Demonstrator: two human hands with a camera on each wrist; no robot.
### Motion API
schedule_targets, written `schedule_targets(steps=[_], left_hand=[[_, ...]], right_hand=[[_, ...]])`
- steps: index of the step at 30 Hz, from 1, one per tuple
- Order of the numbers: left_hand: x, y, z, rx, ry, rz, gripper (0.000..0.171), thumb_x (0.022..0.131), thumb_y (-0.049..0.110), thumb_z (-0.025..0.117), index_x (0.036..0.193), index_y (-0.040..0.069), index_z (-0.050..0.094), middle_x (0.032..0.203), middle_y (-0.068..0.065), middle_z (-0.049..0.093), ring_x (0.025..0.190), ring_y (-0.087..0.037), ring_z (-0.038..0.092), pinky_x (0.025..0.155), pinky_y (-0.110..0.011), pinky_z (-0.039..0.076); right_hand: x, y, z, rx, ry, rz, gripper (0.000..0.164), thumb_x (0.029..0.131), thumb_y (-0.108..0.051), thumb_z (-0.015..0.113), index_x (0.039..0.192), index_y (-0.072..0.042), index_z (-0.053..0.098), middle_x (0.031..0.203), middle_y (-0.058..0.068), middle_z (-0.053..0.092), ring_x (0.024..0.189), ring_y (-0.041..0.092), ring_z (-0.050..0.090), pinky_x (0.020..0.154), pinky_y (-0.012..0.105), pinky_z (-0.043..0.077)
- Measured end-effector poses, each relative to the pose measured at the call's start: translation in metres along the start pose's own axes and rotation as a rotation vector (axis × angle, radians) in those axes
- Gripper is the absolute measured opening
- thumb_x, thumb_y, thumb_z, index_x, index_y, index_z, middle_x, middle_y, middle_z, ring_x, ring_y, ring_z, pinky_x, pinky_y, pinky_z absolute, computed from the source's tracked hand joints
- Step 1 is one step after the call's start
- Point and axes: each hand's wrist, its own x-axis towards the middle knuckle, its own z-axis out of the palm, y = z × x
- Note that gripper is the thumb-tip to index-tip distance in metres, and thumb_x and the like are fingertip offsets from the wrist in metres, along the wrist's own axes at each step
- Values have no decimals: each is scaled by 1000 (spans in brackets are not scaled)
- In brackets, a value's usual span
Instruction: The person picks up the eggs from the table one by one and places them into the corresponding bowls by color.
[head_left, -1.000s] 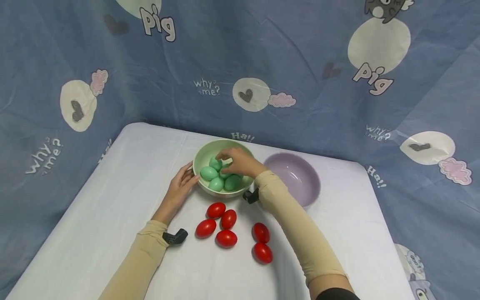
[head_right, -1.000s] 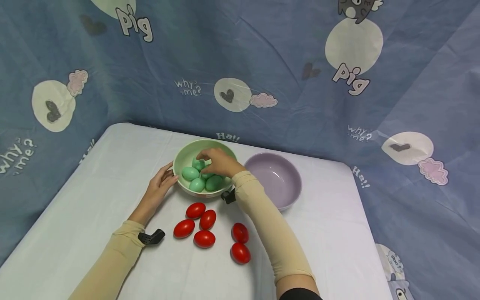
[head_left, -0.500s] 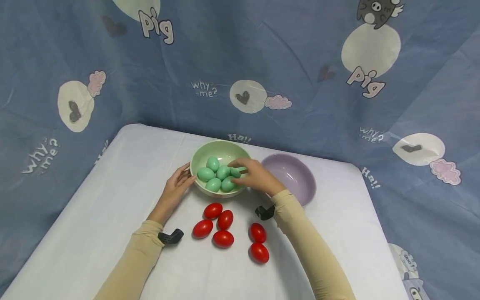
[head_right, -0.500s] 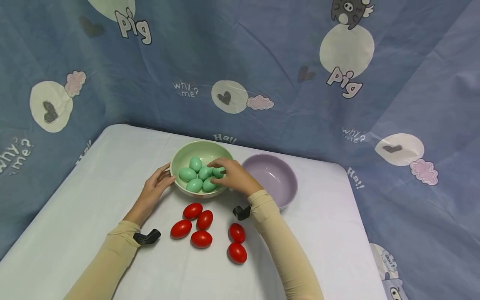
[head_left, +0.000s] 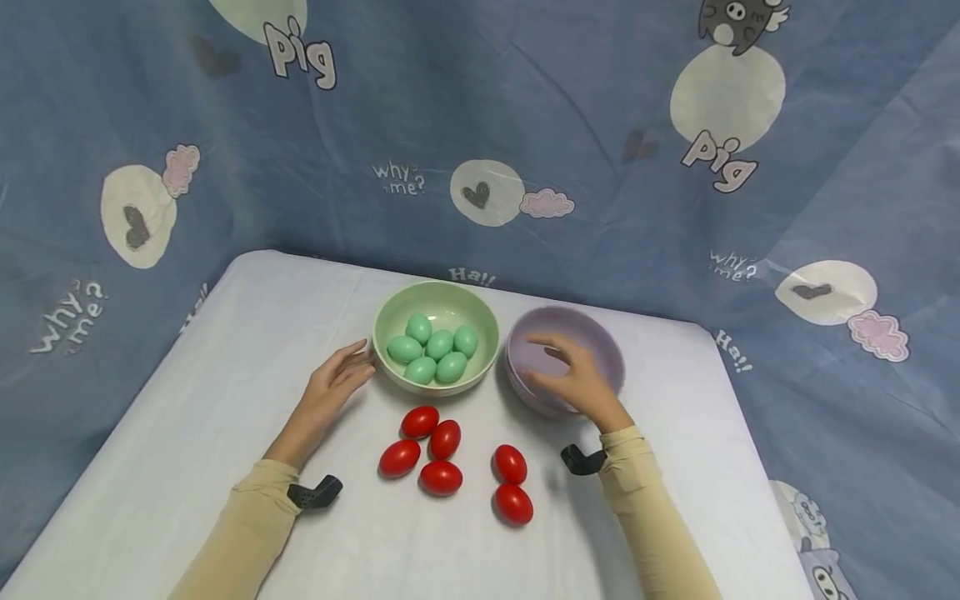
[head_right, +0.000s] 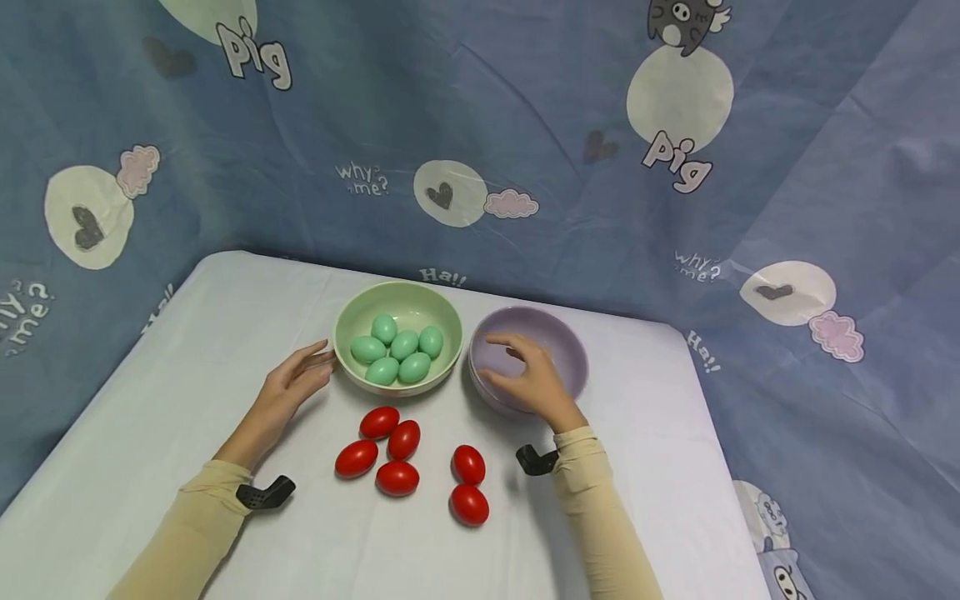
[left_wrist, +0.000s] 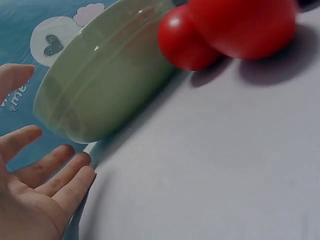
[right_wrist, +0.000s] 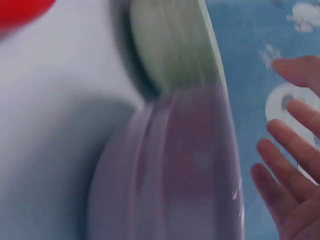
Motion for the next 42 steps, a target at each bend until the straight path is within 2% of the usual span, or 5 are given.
schedule_targets(steps=[5,14,24,30,42], left_hand=[[-19,-1,-3,36,-31,7,61,105,36,61,157,12,42,153,-18,55,128,3,58,100,-3,44],[-47,1,6,56,-150,25,58,100,26,70,151,6,49,145,-20,61,132,-27,63,98,-11,52],[-78,11,30,100,-222,78,64,90,20,81,146,4,55,142,-20,62,132,-38,60,106,-33,55],[-87,10,45,142,-233,70,61,87,24,84,143,14,60,143,-13,62,131,-34,62,102,-26,58],[-94,7,58,231,-156,159,51,80,7,88,126,20,72,127,2,71,119,2,64,97,-16,57]], right_hand=[[-25,27,-19,-52,140,42,55,84,-19,88,133,-11,67,142,10,65,142,30,53,123,55,39],[-68,65,-38,31,355,146,74,80,-7,89,146,-6,55,165,12,38,161,31,21,131,56,22],[-89,101,-29,379,263,254,116,81,8,81,167,-14,8,175,9,10,162,34,11,129,42,24],[-95,115,-23,568,261,236,113,84,9,77,168,-23,8,176,4,8,162,34,10,120,15,36],[-94,122,-24,690,254,209,109,85,10,75,167,-21,11,176,8,10,161,36,16,119,18,39]])
